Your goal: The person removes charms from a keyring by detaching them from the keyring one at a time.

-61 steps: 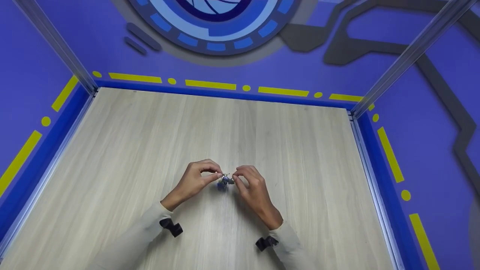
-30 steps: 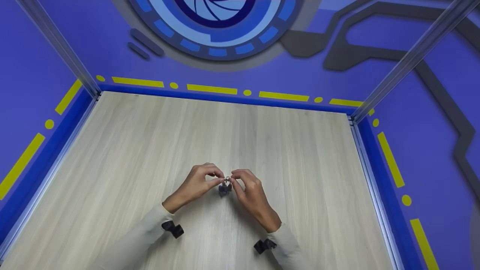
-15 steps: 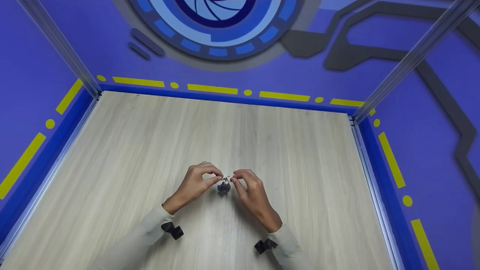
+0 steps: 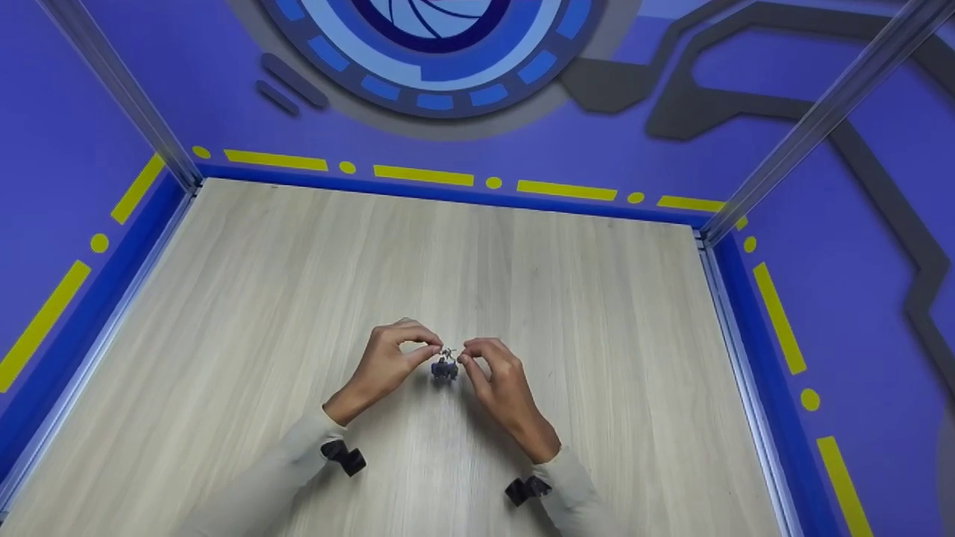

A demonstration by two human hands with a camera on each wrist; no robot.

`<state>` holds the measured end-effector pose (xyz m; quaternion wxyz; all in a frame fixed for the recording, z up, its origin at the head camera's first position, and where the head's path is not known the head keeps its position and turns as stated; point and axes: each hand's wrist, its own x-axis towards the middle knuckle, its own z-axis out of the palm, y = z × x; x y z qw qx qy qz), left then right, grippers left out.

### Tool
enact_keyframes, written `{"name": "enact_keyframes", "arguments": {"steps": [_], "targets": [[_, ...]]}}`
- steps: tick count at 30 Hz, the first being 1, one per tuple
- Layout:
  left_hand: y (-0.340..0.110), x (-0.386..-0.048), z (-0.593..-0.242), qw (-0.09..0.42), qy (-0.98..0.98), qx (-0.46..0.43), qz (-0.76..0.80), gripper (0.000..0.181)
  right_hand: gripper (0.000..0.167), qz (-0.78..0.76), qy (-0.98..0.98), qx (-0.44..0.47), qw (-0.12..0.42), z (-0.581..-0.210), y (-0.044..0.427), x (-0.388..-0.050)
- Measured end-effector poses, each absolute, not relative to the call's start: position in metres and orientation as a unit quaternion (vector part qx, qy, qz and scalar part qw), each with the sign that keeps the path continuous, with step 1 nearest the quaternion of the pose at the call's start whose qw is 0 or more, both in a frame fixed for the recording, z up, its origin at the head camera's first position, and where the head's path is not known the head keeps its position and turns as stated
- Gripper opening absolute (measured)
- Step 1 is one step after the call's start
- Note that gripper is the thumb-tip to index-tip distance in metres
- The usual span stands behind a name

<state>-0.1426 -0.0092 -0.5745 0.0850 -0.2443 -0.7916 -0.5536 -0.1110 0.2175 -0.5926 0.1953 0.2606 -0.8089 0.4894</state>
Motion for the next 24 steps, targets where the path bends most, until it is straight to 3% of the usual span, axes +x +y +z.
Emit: {"name": "enact_keyframes", "arguments": {"steps": [24], "targets": [[-0.0134,-0.143,-0.5709,0.102,-0.778,-0.224,-0.577,0.007,0.012,0.45,-0.837,0.255,0.176,-0.6014,0.2181,-0.1105]]}}
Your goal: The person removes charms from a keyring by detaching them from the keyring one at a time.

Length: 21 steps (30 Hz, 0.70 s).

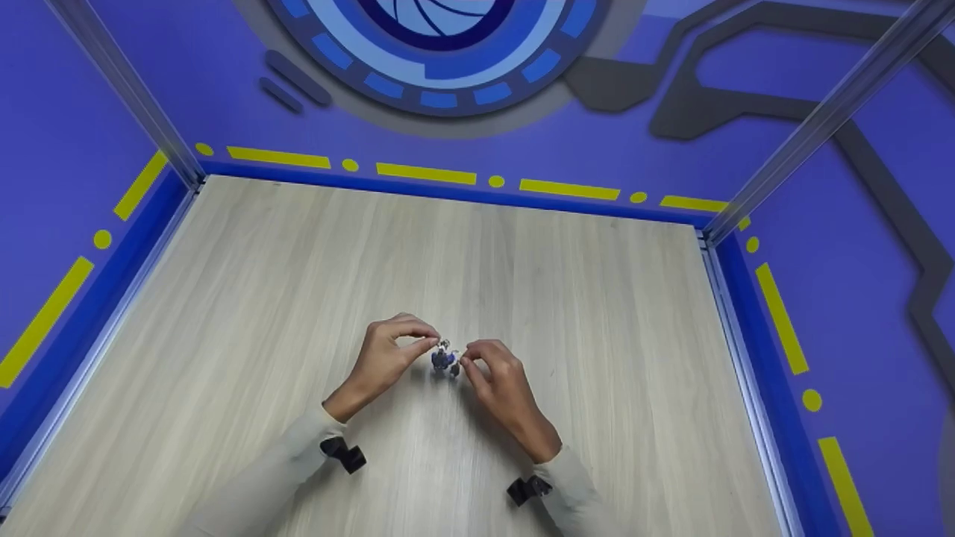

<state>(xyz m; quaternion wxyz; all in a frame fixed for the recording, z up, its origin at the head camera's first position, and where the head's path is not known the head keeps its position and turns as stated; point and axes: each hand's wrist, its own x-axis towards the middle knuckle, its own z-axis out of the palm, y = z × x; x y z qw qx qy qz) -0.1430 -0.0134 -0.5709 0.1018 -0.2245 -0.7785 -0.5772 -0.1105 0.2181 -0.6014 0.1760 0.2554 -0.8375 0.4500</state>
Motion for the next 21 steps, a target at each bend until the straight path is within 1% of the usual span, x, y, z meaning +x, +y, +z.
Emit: {"name": "enact_keyframes", "arguments": {"steps": [10,17,21], "targets": [[-0.016,-0.142,-0.572,0.093,-0.781,-0.221,-0.577,0.005,0.012,0.441,-0.856,0.223,0.149,-0.617,0.225,-0.12],[-0.016,-0.141,-0.573,0.096,-0.784,-0.223,-0.571,0.007,0.009,0.415,-0.874,0.211,0.14,-0.625,0.225,-0.14],[-0.014,-0.141,-0.574,0.096,-0.784,-0.224,-0.571,0.007,0.007,0.405,-0.884,0.197,0.123,-0.625,0.227,-0.151]]}}
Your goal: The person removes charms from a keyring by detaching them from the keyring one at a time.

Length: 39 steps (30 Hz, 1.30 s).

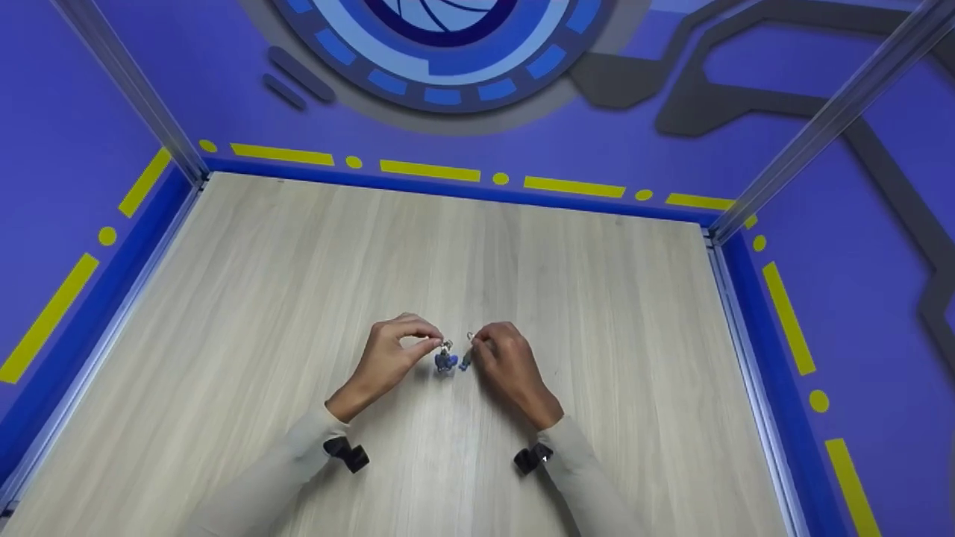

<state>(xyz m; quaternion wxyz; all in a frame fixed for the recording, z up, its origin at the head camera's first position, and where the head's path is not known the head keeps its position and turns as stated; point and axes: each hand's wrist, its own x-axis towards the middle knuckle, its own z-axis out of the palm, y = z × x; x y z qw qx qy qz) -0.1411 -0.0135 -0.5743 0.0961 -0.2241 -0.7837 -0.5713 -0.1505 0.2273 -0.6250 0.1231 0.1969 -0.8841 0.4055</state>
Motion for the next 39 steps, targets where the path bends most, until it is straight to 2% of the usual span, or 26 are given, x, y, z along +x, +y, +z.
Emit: {"name": "enact_keyframes", "arguments": {"steps": [11,14,25,39], "targets": [[-0.013,-0.14,-0.575,0.09,-0.787,-0.227,-0.567,0.006,0.001,0.39,-0.902,0.16,0.093,-0.636,0.236,-0.177],[-0.013,-0.14,-0.575,0.094,-0.783,-0.228,-0.571,0.006,0.004,0.379,-0.908,0.153,0.091,-0.64,0.237,-0.184],[-0.013,-0.142,-0.577,0.099,-0.785,-0.221,-0.571,0.007,0.005,0.339,-0.923,0.144,0.106,-0.643,0.228,-0.199],[-0.018,-0.144,-0.577,0.092,-0.791,-0.215,-0.565,0.007,0.004,0.337,-0.926,0.113,0.125,-0.644,0.216,-0.2]]}}
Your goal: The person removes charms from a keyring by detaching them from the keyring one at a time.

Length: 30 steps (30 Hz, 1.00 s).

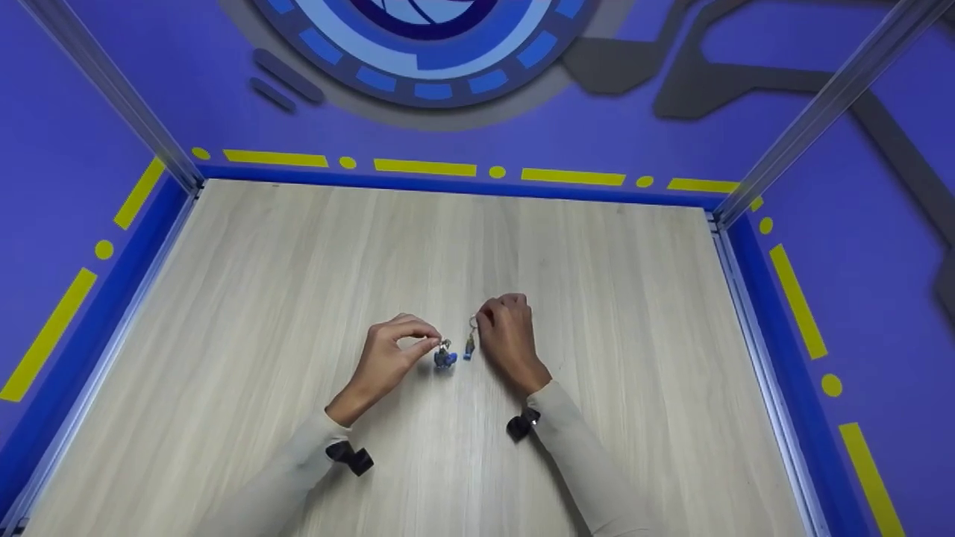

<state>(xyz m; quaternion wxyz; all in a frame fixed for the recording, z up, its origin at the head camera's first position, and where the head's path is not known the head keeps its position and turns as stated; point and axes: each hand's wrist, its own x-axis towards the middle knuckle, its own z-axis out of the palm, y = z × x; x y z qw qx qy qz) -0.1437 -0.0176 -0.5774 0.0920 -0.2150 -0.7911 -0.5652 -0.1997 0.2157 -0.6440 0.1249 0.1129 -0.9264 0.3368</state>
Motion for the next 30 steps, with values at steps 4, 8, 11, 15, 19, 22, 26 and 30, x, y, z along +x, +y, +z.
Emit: {"name": "enact_keyframes", "arguments": {"steps": [4,8,11,15,19,22,26,30], "targets": [[-0.018,-0.144,-0.578,0.09,-0.79,-0.217,-0.566,0.006,0.005,0.356,-0.921,0.112,0.115,-0.639,0.215,-0.195],[-0.018,-0.144,-0.578,0.087,-0.789,-0.218,-0.567,0.006,0.006,0.365,-0.915,0.127,0.118,-0.625,0.214,-0.185],[-0.019,-0.144,-0.578,0.087,-0.792,-0.217,-0.564,0.007,0.002,0.369,-0.908,0.151,0.134,-0.613,0.212,-0.176],[-0.022,-0.144,-0.578,0.093,-0.795,-0.22,-0.558,0.006,0.007,0.369,-0.896,0.186,0.16,-0.6,0.209,-0.166],[-0.023,-0.145,-0.577,0.095,-0.796,-0.223,-0.554,0.008,0.01,0.369,-0.886,0.212,0.181,-0.59,0.208,-0.155],[-0.024,-0.146,-0.576,0.092,-0.797,-0.221,-0.554,0.008,0.011,0.377,-0.877,0.226,0.193,-0.585,0.208,-0.148],[-0.025,-0.148,-0.576,0.094,-0.797,-0.22,-0.554,0.006,0.013,0.39,-0.865,0.245,0.2,-0.58,0.208,-0.14],[-0.026,-0.15,-0.575,0.1,-0.798,-0.223,-0.552,0.007,0.013,0.395,-0.86,0.258,0.196,-0.578,0.209,-0.135]]}}
